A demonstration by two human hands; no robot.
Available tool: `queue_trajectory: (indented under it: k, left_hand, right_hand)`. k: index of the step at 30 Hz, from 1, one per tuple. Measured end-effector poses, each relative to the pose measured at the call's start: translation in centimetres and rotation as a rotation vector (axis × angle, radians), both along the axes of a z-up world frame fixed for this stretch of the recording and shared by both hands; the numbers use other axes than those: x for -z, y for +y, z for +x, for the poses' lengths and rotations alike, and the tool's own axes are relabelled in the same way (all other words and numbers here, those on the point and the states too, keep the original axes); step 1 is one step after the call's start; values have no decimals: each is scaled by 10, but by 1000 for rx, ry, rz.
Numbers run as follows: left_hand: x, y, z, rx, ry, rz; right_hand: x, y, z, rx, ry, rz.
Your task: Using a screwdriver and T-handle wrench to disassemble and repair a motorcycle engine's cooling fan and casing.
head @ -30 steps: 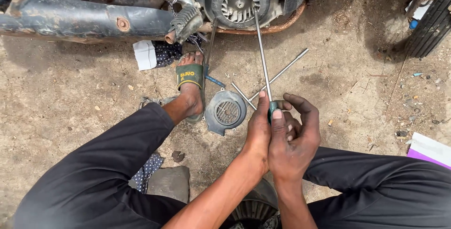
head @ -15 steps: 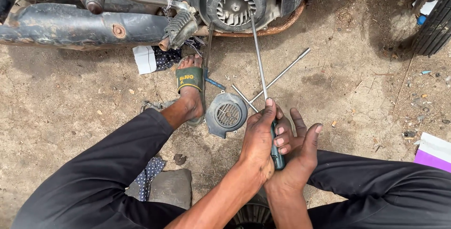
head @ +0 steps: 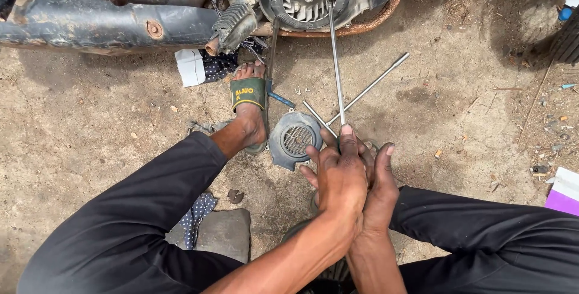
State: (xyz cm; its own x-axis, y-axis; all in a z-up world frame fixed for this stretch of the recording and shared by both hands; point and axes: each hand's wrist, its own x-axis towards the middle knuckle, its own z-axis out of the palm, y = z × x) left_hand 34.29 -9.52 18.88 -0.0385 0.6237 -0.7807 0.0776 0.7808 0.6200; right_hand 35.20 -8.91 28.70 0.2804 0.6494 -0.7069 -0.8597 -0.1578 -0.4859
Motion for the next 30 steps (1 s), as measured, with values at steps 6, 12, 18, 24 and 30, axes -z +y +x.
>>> queue_trajectory:
  k: [6, 12, 18, 24, 30]
  left_hand:
    - [-70, 31, -25, -81, -134, -195]
    - [-90, 38, -32, -228, -350, -353]
    - [-77, 29, -32, -337, -685, -299]
    - [-47, 9, -34, -451, -1456, -451]
    - [-63, 33, -49, -372, -886, -413]
  right_hand:
    - [35, -21, 2, -94, -276, -22]
    - [31, -26, 5, -96, -633, -60]
    - [26, -28, 10, -226, -965, -63]
    - [-32, -1, 6, -497, -1640, -78]
    - [15, -14, -10, -334, -1239, -13]
